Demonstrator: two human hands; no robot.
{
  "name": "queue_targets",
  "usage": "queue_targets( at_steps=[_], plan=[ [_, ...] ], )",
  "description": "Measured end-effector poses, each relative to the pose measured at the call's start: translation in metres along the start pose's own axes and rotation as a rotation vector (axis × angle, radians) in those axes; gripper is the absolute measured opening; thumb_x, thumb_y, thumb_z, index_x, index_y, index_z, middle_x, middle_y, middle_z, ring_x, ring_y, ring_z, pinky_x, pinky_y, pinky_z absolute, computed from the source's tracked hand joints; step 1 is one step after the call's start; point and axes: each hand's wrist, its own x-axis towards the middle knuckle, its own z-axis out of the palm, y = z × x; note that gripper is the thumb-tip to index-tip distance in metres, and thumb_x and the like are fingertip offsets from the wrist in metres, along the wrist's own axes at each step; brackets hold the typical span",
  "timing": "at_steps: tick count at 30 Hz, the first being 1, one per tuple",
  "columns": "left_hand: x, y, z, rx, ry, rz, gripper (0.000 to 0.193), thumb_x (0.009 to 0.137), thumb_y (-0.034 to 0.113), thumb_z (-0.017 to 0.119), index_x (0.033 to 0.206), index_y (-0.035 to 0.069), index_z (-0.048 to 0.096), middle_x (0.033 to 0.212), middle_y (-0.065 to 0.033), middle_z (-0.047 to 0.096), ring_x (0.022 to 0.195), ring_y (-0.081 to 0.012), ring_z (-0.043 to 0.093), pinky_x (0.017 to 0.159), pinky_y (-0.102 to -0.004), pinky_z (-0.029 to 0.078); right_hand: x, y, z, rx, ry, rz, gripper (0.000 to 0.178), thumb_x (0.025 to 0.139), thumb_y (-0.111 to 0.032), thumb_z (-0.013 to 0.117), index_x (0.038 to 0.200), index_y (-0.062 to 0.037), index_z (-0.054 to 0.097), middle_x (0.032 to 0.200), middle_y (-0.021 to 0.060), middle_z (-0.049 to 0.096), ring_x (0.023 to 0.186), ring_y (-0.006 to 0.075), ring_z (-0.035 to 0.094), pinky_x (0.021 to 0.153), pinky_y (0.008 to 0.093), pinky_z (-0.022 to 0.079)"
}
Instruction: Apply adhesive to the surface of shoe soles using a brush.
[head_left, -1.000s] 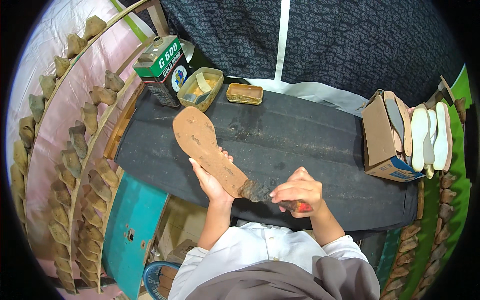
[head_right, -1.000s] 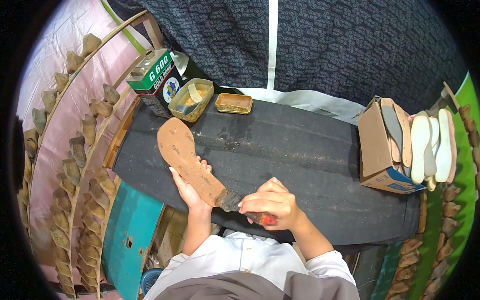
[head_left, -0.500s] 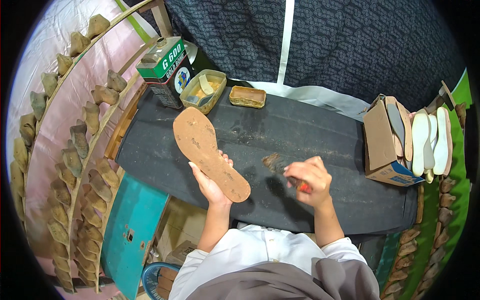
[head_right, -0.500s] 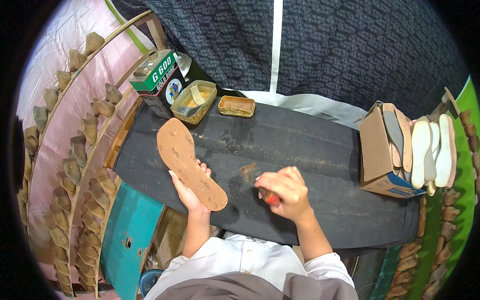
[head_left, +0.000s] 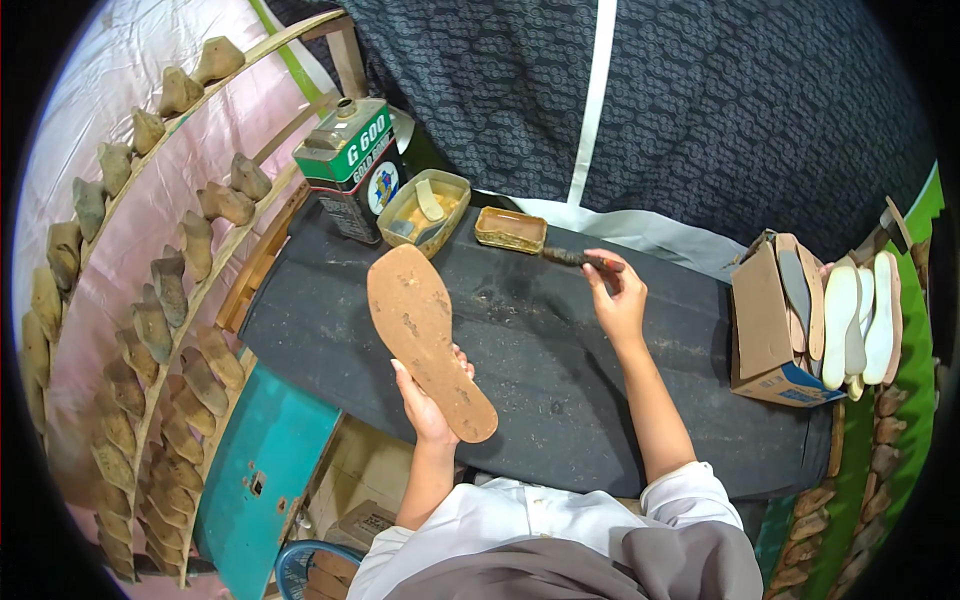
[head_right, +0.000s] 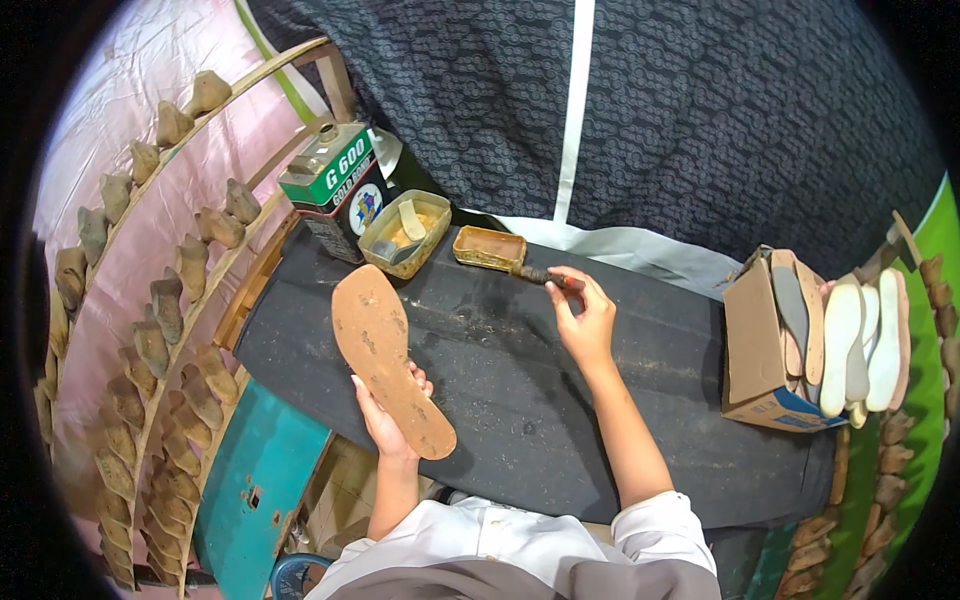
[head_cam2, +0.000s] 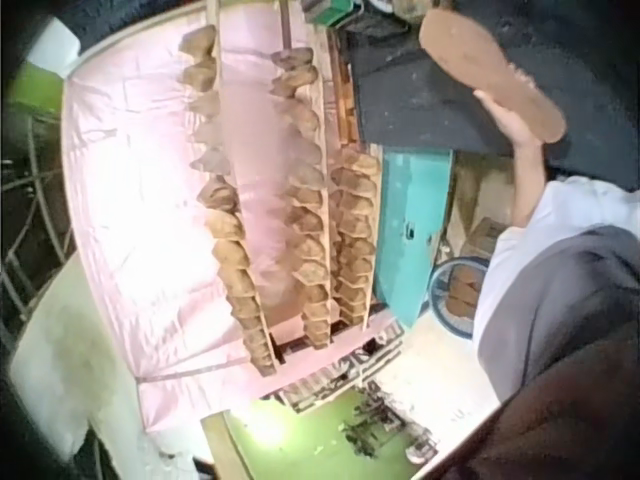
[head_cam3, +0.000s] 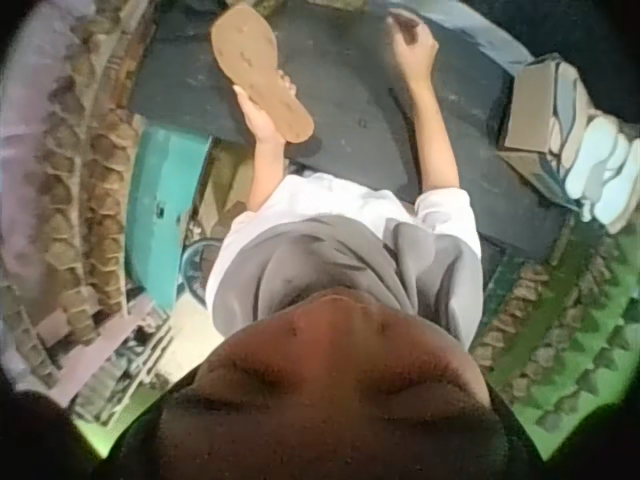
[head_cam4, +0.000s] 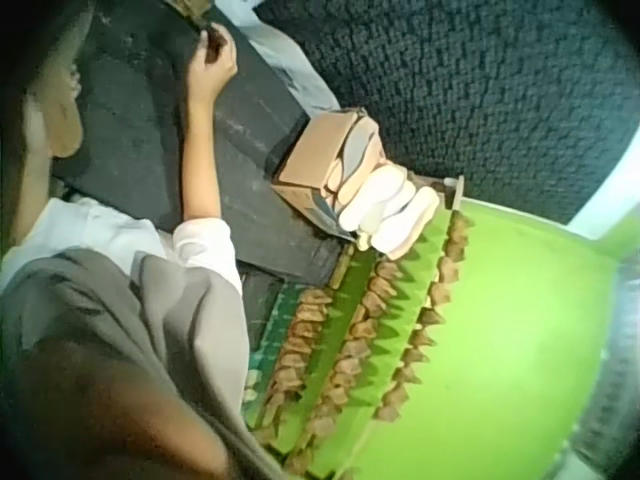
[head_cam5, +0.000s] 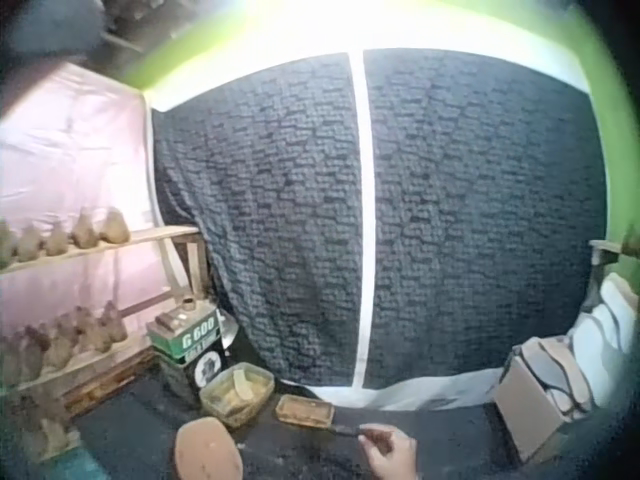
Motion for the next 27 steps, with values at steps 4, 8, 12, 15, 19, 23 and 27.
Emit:
queue_targets(
  at_steps=[4, 8, 12, 15, 19, 23, 27],
  plan=[
    [-0.005, 0.004, -0.003, 0.040, 0.043, 0.001, 0.062, 0.093, 0.057, 0.026, 0.113, 0.002, 0.048, 0.094, -0.0109, 0.051, 0.079, -0.0200, 0.049, 0.069, -0.0322, 0.042, 0.026, 0.032, 0.032, -0.052, -0.020, -0.042, 0.019, 0.080, -0.006, 0.067, 0.098, -0.0021, 0.064, 0.087, 0.0095, 0.066, 0.077, 0.0141, 0.066, 0.071, 0.0259, 0.051],
    [-0.010, 0.010, -0.008, 0.034, 0.027, 0.007, 0.064, 0.093, 0.057, 0.024, 0.113, 0.001, 0.048, 0.094, -0.0113, 0.051, 0.079, -0.0199, 0.049, 0.069, -0.0326, 0.043, 0.043, 0.061, 0.058, -0.133, -0.061, -0.123, 0.020, 0.081, -0.004, 0.065, 0.100, -0.0017, 0.063, 0.086, 0.0117, 0.066, 0.076, 0.0165, 0.066, 0.069, 0.0262, 0.051],
    [-0.012, 0.013, -0.008, 0.033, 0.038, 0.029, 0.061, 0.094, 0.055, 0.025, 0.114, 0.002, 0.048, 0.092, -0.0110, 0.051, 0.079, -0.0207, 0.049, 0.068, -0.0331, 0.042, 0.050, 0.086, 0.069, -0.177, -0.125, -0.119, 0.022, 0.079, 0.000, 0.063, 0.101, -0.0036, 0.063, 0.089, 0.0125, 0.066, 0.080, 0.0182, 0.066, 0.070, 0.0275, 0.051],
    [-0.013, 0.012, -0.009, 0.043, 0.054, 0.034, 0.061, 0.094, 0.054, 0.024, 0.114, 0.002, 0.048, 0.093, -0.0114, 0.051, 0.078, -0.0208, 0.049, 0.068, -0.0331, 0.042, 0.045, 0.095, 0.072, -0.144, -0.143, -0.156, 0.024, 0.078, 0.002, 0.062, 0.102, -0.0038, 0.062, 0.092, 0.0137, 0.065, 0.081, 0.0187, 0.066, 0.071, 0.0291, 0.052],
    [-0.013, 0.009, -0.009, 0.044, 0.084, 0.019, 0.061, 0.095, 0.054, 0.023, 0.114, 0.002, 0.048, 0.093, -0.0115, 0.052, 0.078, -0.0207, 0.049, 0.068, -0.0332, 0.042, 0.035, 0.084, 0.071, -0.216, -0.251, -0.147, 0.028, 0.076, 0.002, 0.063, 0.103, -0.0053, 0.062, 0.097, 0.0137, 0.064, 0.089, 0.0259, 0.064, 0.077, 0.0336, 0.051],
    [-0.010, 0.001, -0.003, 0.047, 0.015, -0.005, 0.061, 0.095, 0.054, 0.022, 0.113, 0.001, 0.048, 0.093, -0.0113, 0.052, 0.078, -0.0206, 0.049, 0.068, -0.0335, 0.042, 0.034, 0.080, 0.055, -0.371, -0.316, -0.247, 0.043, 0.073, -0.001, 0.067, 0.113, -0.0109, 0.057, 0.111, 0.0115, 0.059, 0.105, 0.0308, 0.055, 0.089, 0.0375, 0.045],
    [-0.011, -0.007, 0.001, 0.043, -0.011, -0.037, 0.062, 0.095, 0.054, 0.020, 0.114, 0.002, 0.048, 0.094, -0.0112, 0.052, 0.078, -0.0205, 0.050, 0.069, -0.0335, 0.043, 0.032, 0.058, 0.033, -0.465, -0.406, -0.183, 0.058, 0.071, -0.002, 0.068, 0.123, -0.0161, 0.049, 0.124, 0.0121, 0.049, 0.116, 0.0317, 0.045, 0.097, 0.0396, 0.039]
  ],
)
